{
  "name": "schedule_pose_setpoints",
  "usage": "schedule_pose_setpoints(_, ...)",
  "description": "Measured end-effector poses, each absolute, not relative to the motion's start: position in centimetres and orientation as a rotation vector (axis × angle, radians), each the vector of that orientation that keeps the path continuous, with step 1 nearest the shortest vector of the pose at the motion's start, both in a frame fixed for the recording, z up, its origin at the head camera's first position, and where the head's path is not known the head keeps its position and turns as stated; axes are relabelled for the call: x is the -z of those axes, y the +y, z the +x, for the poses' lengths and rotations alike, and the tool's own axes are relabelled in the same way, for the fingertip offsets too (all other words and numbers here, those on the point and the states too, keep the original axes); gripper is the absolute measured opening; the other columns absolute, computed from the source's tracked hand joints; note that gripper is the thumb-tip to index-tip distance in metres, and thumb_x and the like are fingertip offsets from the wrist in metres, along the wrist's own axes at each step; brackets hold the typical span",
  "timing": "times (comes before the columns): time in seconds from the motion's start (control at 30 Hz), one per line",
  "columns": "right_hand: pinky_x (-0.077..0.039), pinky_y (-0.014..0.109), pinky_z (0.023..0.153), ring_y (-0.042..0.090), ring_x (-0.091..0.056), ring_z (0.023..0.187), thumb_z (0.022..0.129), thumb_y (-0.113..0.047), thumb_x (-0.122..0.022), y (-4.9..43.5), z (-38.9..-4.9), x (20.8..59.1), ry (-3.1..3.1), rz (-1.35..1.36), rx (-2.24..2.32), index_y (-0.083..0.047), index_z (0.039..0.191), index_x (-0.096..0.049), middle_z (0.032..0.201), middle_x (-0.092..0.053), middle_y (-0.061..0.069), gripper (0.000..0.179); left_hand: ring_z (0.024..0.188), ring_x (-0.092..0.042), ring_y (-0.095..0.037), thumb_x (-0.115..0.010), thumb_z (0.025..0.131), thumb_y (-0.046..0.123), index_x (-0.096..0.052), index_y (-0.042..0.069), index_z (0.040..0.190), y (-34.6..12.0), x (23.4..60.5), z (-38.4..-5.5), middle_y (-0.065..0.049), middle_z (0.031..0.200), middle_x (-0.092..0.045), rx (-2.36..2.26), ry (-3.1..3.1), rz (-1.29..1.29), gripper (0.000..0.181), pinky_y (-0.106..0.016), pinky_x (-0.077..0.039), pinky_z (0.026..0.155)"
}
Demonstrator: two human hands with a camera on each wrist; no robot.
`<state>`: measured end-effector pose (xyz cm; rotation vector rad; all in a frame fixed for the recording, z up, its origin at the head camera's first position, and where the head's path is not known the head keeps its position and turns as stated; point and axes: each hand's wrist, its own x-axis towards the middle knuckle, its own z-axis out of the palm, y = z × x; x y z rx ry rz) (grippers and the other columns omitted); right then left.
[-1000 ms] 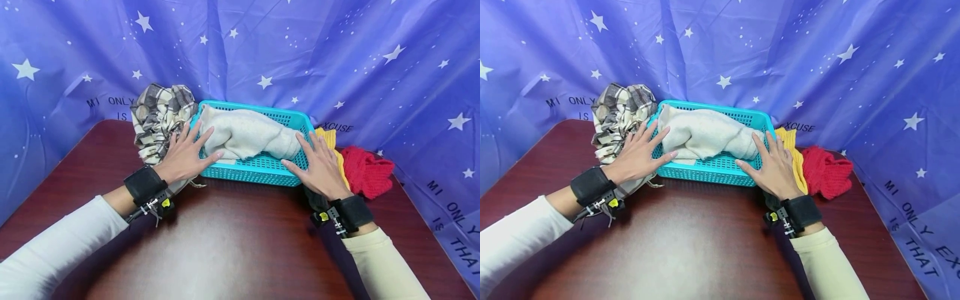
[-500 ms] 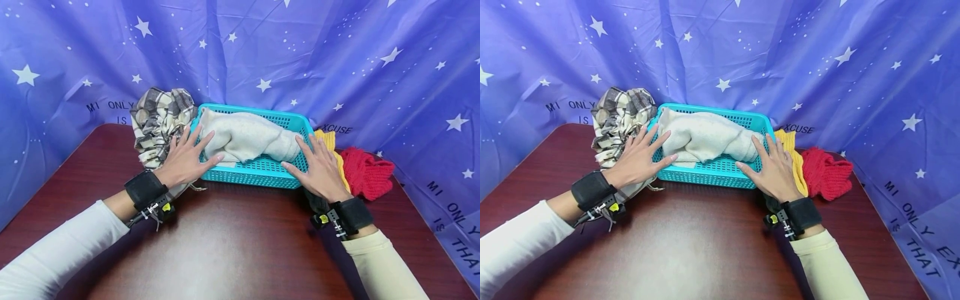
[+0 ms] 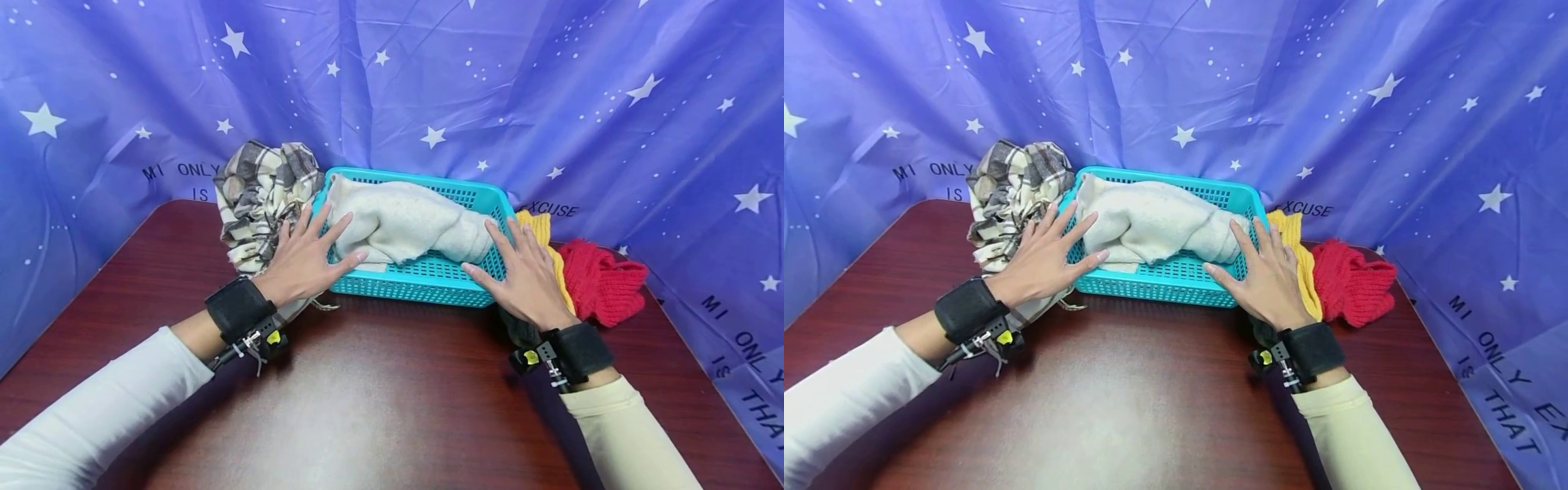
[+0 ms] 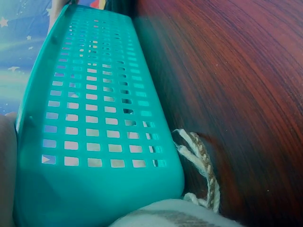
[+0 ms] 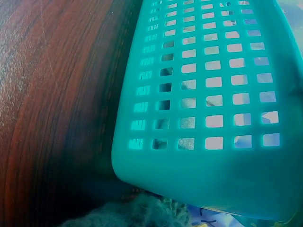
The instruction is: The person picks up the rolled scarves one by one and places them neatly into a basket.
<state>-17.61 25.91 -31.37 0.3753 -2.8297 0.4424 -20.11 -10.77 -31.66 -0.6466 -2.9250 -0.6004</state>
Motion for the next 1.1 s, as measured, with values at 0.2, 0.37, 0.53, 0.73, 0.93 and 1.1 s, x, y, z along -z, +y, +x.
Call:
schedule_pose_setpoints(0.2, -0.011, 0.076, 0.111, 0.047, -0.007, 0.152, 0.094, -0.061, -0.057, 25.96, -17.75, 31.26, -2.824, 0.379, -0.437, -0.023, 0.163, -0.023, 0.167, -0.014, 0.020, 0.085, 0.153, 0.008, -0.041, -0.043, 0.099, 0.065, -0.018, 0.027, 0.163, -10.72, 31.60, -20.20, -0.015, 0.169, -0.002, 0.597, -2.922, -0.649, 0.079, -0.072, 0.002, 0.115)
schedule_pose_setpoints(0.37, -0.012, 0.077, 0.110, 0.047, -0.007, 0.152, 0.094, -0.061, -0.057, 26.13, -17.76, 31.22, -2.821, 0.382, -0.437, -0.021, 0.162, -0.024, 0.167, -0.014, 0.021, 0.086, 0.153, 0.009, -0.041, -0.041, 0.099, 0.066, -0.018, 0.027, 0.163, -10.55, 31.63, -20.30, -0.015, 0.169, 0.000, 0.590, -2.926, -0.653, 0.079, -0.072, 0.002, 0.115)
schedule_pose_setpoints(0.53, -0.012, 0.077, 0.110, 0.047, -0.008, 0.152, 0.094, -0.062, -0.057, 26.14, -17.80, 31.33, -2.822, 0.379, -0.433, -0.021, 0.162, -0.024, 0.166, -0.015, 0.021, 0.086, 0.153, 0.009, -0.041, -0.042, 0.099, 0.065, -0.018, 0.027, 0.163, -10.52, 31.73, -20.23, -0.015, 0.169, -0.001, 0.598, -2.930, -0.647, 0.079, -0.072, 0.002, 0.115)
schedule_pose_setpoints(0.73, -0.013, 0.077, 0.110, 0.047, -0.008, 0.152, 0.094, -0.061, -0.057, 26.13, -17.75, 31.38, -2.817, 0.381, -0.434, -0.021, 0.162, -0.025, 0.166, -0.016, 0.021, 0.086, 0.153, 0.010, -0.041, -0.042, 0.099, 0.065, -0.019, 0.027, 0.163, -10.51, 31.84, -20.27, -0.015, 0.169, -0.001, 0.604, -2.935, -0.646, 0.078, -0.072, 0.003, 0.115)
schedule_pose_setpoints(0.93, -0.012, 0.077, 0.110, 0.046, -0.008, 0.152, 0.094, -0.061, -0.058, 26.09, -17.70, 31.46, -2.812, 0.388, -0.443, -0.021, 0.162, -0.025, 0.166, -0.016, 0.021, 0.085, 0.153, 0.009, -0.041, -0.042, 0.099, 0.066, -0.020, 0.027, 0.163, -10.60, 31.76, -20.22, -0.015, 0.169, -0.002, 0.592, -2.932, -0.645, 0.078, -0.072, 0.002, 0.115)
schedule_pose_setpoints(1.1, -0.012, 0.076, 0.111, 0.046, -0.009, 0.152, 0.094, -0.061, -0.058, 25.99, -17.70, 31.43, -2.813, 0.394, -0.450, -0.021, 0.162, -0.025, 0.167, -0.016, 0.020, 0.085, 0.153, 0.008, -0.041, -0.042, 0.099, 0.066, -0.020, 0.027, 0.163, -10.72, 31.60, -20.16, -0.015, 0.169, -0.002, 0.582, -2.940, -0.636, 0.078, -0.072, 0.003, 0.115)
